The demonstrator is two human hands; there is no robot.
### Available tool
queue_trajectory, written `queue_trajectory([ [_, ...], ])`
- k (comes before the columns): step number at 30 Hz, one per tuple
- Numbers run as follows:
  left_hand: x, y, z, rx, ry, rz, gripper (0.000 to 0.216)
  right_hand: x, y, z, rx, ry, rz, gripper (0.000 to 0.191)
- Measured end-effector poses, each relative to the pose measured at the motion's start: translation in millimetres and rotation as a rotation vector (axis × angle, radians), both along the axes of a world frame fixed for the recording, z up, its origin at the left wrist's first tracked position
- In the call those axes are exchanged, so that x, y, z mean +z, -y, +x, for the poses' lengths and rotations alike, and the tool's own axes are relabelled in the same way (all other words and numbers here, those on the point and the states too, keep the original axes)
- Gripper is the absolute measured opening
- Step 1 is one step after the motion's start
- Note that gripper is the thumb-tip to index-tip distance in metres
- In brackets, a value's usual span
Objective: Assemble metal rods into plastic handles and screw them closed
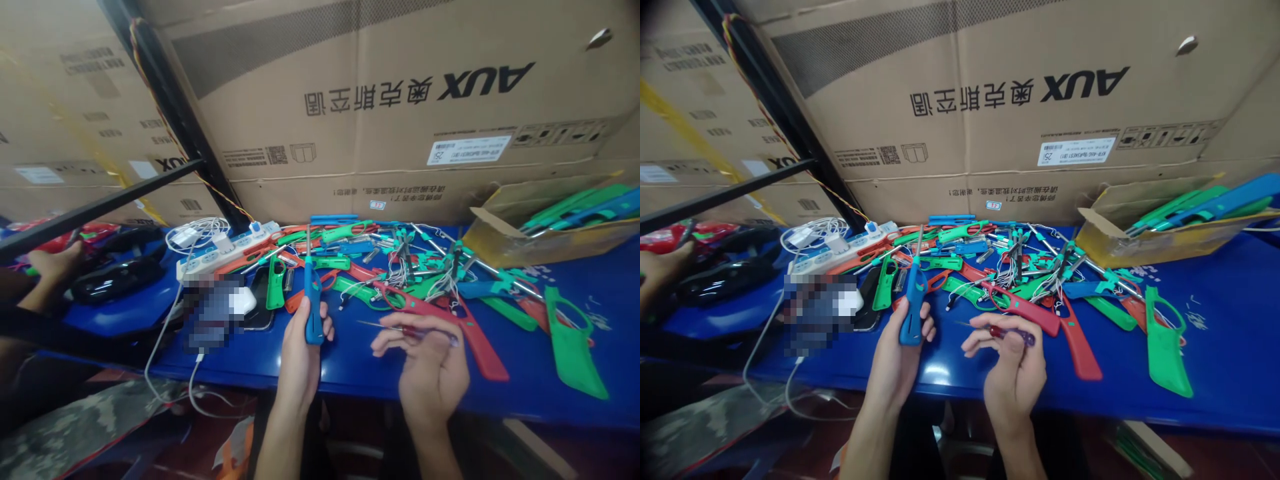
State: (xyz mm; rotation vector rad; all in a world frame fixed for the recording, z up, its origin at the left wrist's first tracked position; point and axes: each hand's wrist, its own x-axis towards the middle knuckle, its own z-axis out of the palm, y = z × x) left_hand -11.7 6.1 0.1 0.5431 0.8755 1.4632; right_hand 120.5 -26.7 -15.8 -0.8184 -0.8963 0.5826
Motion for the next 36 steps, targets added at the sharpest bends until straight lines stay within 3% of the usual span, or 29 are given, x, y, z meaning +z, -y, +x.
queue_trajectory([
  [4,-0.8,-0.1,-0.1,-0.024,-0.019,0.003,0.035,3.4,1.6,2.8,0.144,-0.077,-0.008,0.021],
  [9,-3.2,0.5,0.1,-0.05,-0.075,0.016,0.035,1.9,5.6,0.5,0.281,-0.015,0.002,0.019],
  [20,-4.6,0.8,-0.2,-0.044,-0.054,-0.01,0.036,1.7,4.6,-33.4,0.147,-0.198,-0.114,0.021],
  [36,-4.8,1.2,-0.5,-0.057,-0.043,-0.03,0.035,-1.7,4.6,-33.3,0.124,-0.175,-0.053,0.017],
])
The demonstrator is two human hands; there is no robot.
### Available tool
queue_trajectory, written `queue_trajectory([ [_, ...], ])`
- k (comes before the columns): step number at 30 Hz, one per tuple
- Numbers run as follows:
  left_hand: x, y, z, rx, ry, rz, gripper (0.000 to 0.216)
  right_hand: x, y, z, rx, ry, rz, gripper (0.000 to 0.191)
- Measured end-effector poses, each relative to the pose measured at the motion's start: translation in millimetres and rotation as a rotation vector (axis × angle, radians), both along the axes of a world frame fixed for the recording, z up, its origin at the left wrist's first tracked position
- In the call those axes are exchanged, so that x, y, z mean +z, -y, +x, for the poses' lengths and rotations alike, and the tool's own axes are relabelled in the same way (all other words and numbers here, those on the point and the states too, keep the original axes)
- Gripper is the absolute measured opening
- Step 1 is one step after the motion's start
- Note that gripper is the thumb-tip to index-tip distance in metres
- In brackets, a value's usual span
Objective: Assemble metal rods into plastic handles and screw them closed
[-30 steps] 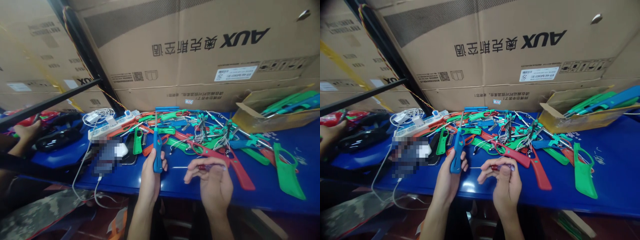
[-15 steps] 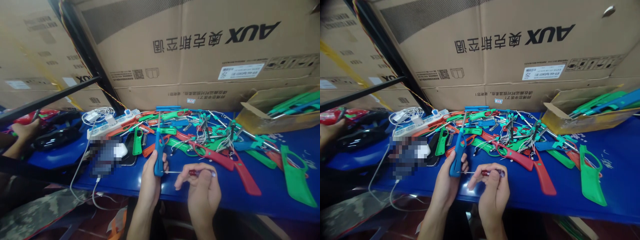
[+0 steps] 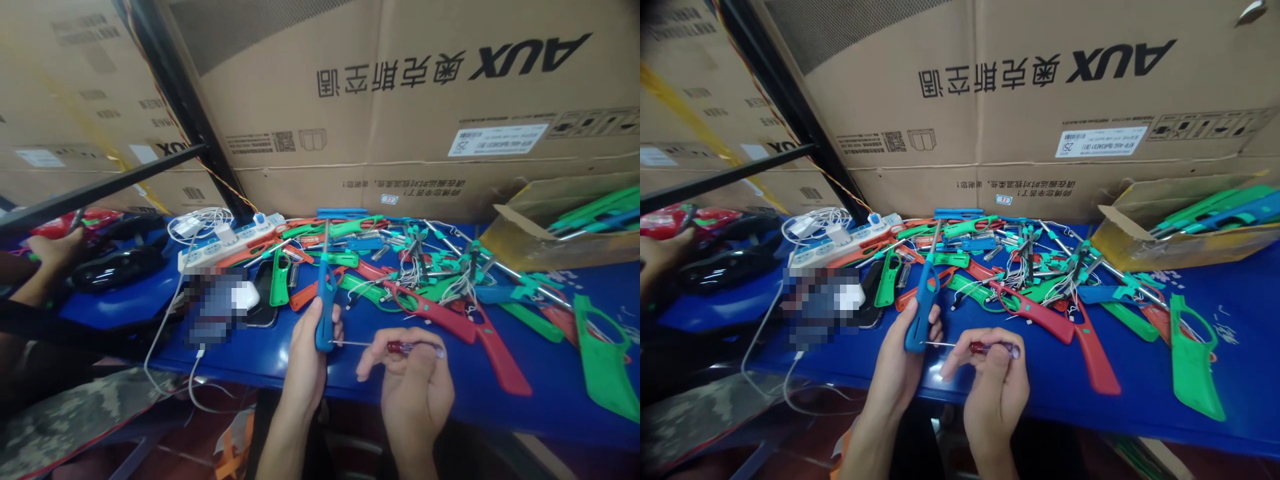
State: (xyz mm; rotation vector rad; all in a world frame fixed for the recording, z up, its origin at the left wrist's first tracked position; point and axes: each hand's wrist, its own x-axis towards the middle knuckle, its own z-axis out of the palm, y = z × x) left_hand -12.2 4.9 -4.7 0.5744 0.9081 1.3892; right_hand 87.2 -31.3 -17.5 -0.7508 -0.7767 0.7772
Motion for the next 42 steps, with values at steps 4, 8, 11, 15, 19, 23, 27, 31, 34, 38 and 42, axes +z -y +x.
queue_trajectory([
  [4,-0.6,0.0,0.2,-0.016,0.003,0.01,0.036,2.2,1.4,0.2,-0.047,-0.034,-0.009,0.021],
  [8,-1.3,-0.1,0.5,-0.021,0.015,0.011,0.037,2.7,2.3,-0.3,-0.031,-0.043,0.007,0.02],
  [11,-2.1,0.1,0.4,-0.007,0.002,0.023,0.037,2.0,2.7,-0.2,-0.021,-0.05,-0.002,0.021],
  [15,-2.1,0.1,0.0,-0.013,-0.019,0.028,0.036,2.3,2.6,0.1,-0.002,-0.046,-0.011,0.02],
  [19,-1.9,0.0,0.5,0.002,-0.04,0.031,0.037,3.3,1.3,0.1,0.028,-0.03,-0.019,0.017],
  [23,-5.1,0.2,1.8,0.023,-0.085,0.025,0.041,1.4,-0.4,1.6,-0.03,0.001,-0.024,0.01],
  [27,-8.8,-0.2,2.4,0.047,-0.087,0.019,0.041,-1.7,-1.4,4.0,0.037,0.037,0.04,0.01],
  [31,-7.5,-0.8,2.0,0.076,-0.029,0.033,0.038,-1.5,-1.2,5.1,0.062,0.019,0.002,0.023],
  [34,-4.1,-0.5,2.0,0.076,0.007,0.023,0.037,-1.9,-1.9,4.8,-0.047,0.065,-0.1,0.028],
  [38,-1.2,-0.3,2.4,0.077,0.031,0.014,0.037,-6.5,-2.4,4.2,-0.125,0.135,-0.097,0.026],
  [42,-1.2,-0.9,1.7,0.09,0.065,0.012,0.038,-9.2,-1.2,4.0,-0.084,0.128,-0.061,0.023],
])
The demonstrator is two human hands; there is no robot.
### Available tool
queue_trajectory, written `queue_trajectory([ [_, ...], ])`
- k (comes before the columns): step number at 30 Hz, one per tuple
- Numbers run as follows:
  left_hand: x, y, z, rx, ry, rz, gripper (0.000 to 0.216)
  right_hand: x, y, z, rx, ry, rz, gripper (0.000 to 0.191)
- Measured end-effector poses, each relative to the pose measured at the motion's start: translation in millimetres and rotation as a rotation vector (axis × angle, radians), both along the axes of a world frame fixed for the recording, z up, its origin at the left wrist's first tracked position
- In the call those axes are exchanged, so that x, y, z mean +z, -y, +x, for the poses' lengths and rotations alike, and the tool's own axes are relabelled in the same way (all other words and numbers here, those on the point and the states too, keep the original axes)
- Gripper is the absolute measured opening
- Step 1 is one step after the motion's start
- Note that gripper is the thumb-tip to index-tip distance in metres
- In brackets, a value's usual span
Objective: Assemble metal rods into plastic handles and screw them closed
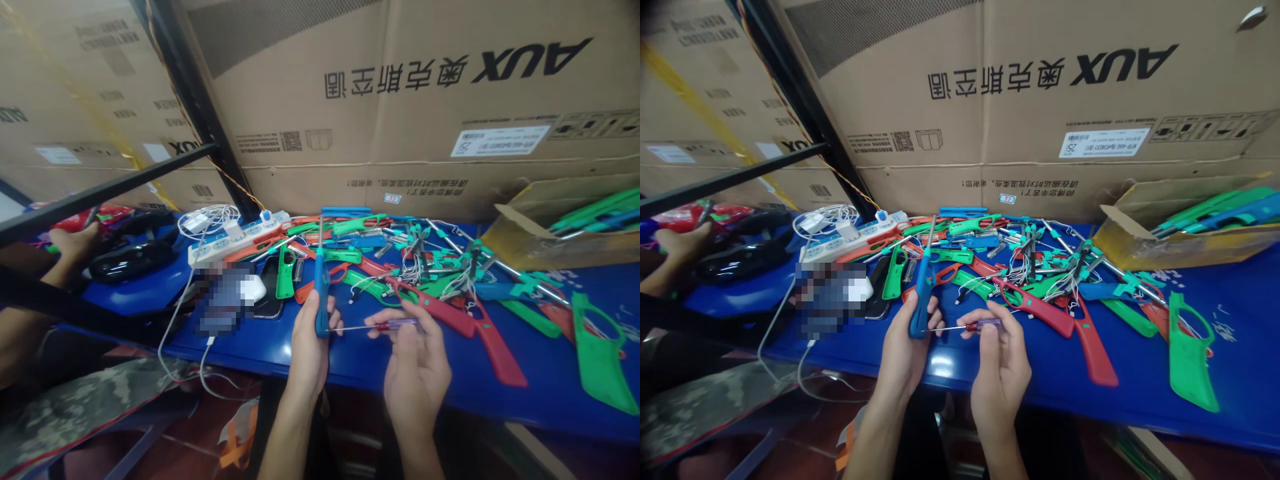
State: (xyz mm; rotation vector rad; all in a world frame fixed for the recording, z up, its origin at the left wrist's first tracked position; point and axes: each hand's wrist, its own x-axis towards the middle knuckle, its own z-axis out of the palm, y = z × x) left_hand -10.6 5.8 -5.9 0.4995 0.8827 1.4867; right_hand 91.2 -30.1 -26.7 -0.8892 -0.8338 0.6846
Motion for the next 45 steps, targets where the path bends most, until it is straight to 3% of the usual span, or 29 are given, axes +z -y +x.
queue_trajectory([
  [7,-0.2,0.1,-0.6,-0.003,-0.005,0.007,0.039,0.6,1.0,0.8,-0.055,0.065,0.014,0.042],
  [12,1.1,1.0,-0.4,-0.01,-0.018,0.024,0.036,-0.3,1.0,0.0,-0.113,0.062,-0.01,0.027],
  [18,2.4,1.4,-0.8,0.001,-0.007,0.026,0.036,1.1,-0.7,1.3,-0.105,0.05,-0.015,0.035],
  [22,1.8,1.0,-0.7,0.003,-0.016,0.02,0.036,0.8,-1.9,2.1,-0.173,0.058,-0.034,0.016],
  [27,1.5,1.3,-1.3,0.005,-0.016,0.025,0.035,0.7,-0.6,1.9,-0.058,0.033,-0.085,0.036],
  [32,2.9,2.1,-1.8,-0.004,-0.006,0.028,0.034,1.2,-0.7,4.3,-0.148,0.066,-0.045,0.016],
  [37,2.9,1.6,-2.5,0.003,0.012,0.011,0.035,-0.8,-0.5,6.2,-0.002,0.066,-0.009,0.03],
  [42,2.6,0.9,-2.9,-0.007,0.021,0.014,0.036,-1.6,-0.9,6.8,-0.057,0.036,-0.028,0.011],
  [45,2.8,0.7,-2.9,-0.008,0.015,0.012,0.036,-0.1,-0.9,6.0,0.007,0.019,-0.035,0.027],
])
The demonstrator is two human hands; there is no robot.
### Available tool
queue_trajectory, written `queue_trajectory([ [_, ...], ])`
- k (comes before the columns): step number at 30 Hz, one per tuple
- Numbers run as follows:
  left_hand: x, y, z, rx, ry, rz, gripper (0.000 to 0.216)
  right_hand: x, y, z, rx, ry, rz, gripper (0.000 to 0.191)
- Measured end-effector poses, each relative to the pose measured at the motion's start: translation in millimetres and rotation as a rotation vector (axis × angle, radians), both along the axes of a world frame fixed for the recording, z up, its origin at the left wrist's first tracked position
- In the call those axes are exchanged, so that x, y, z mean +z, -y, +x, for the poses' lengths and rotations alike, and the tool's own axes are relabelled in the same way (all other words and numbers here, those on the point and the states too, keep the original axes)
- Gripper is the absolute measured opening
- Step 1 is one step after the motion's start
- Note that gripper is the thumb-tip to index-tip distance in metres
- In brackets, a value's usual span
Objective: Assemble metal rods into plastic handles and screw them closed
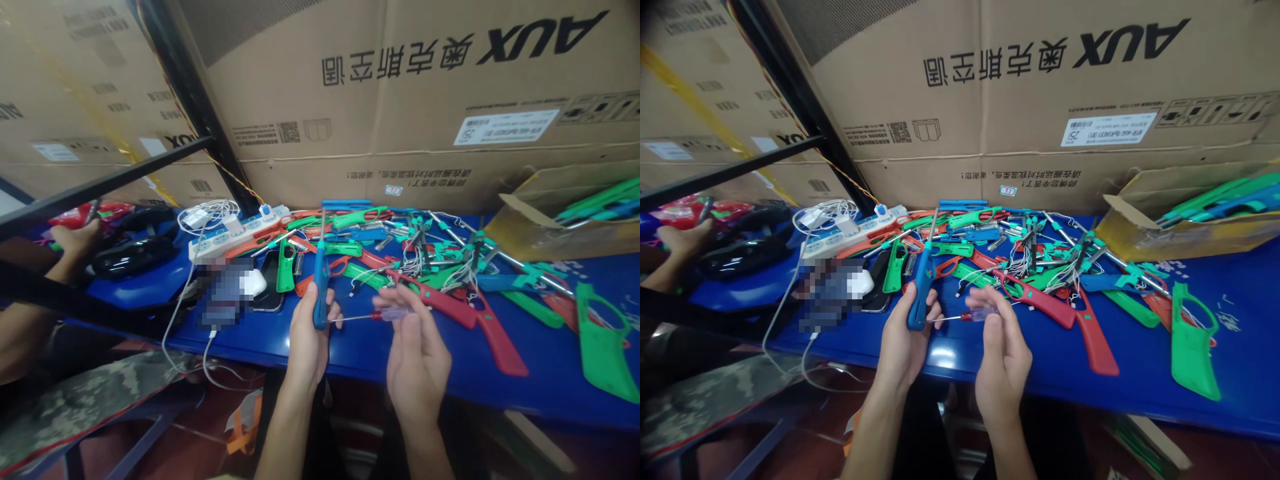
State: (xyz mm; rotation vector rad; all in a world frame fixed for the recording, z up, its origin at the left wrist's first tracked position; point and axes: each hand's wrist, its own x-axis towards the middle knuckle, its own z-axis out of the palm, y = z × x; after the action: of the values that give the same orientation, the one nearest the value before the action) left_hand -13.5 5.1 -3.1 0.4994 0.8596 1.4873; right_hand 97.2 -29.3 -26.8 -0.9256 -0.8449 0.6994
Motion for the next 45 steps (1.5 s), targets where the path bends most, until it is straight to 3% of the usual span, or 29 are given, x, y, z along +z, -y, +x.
queue_trajectory([
  [3,0.7,0.1,0.0,0.006,0.009,0.005,0.035,0.8,1.1,-0.3,0.047,0.019,0.001,0.04],
  [8,2.4,0.7,-0.7,0.012,0.038,-0.004,0.035,2.1,0.2,1.0,-0.103,0.122,-0.044,0.016],
  [14,1.8,-0.5,-2.7,0.023,0.071,-0.016,0.033,4.5,0.8,1.0,0.079,0.065,-0.043,0.039],
  [19,1.2,-0.6,-2.5,0.017,0.065,-0.02,0.035,2.4,2.1,2.7,-0.068,0.131,-0.052,0.017],
  [25,0.7,-1.2,-3.8,0.031,0.082,-0.019,0.034,3.6,3.0,4.2,0.159,0.111,-0.044,0.045],
  [27,0.3,-1.3,-4.0,0.037,0.085,-0.024,0.033,3.2,2.9,4.6,0.134,0.135,-0.02,0.043],
  [31,-0.3,-1.1,-3.3,0.038,0.073,-0.032,0.033,3.1,1.1,3.5,0.005,0.134,-0.027,0.016],
  [36,-0.5,-1.4,-2.9,0.03,0.044,-0.013,0.035,1.5,2.1,2.2,0.124,0.088,-0.08,0.042],
  [42,-0.8,-1.8,-3.6,0.043,0.059,-0.029,0.035,0.5,3.0,4.8,-0.065,0.152,-0.138,0.023],
  [45,-0.7,-1.6,-3.8,0.046,0.056,-0.025,0.034,4.2,3.2,6.5,-0.088,0.23,-0.153,0.029],
])
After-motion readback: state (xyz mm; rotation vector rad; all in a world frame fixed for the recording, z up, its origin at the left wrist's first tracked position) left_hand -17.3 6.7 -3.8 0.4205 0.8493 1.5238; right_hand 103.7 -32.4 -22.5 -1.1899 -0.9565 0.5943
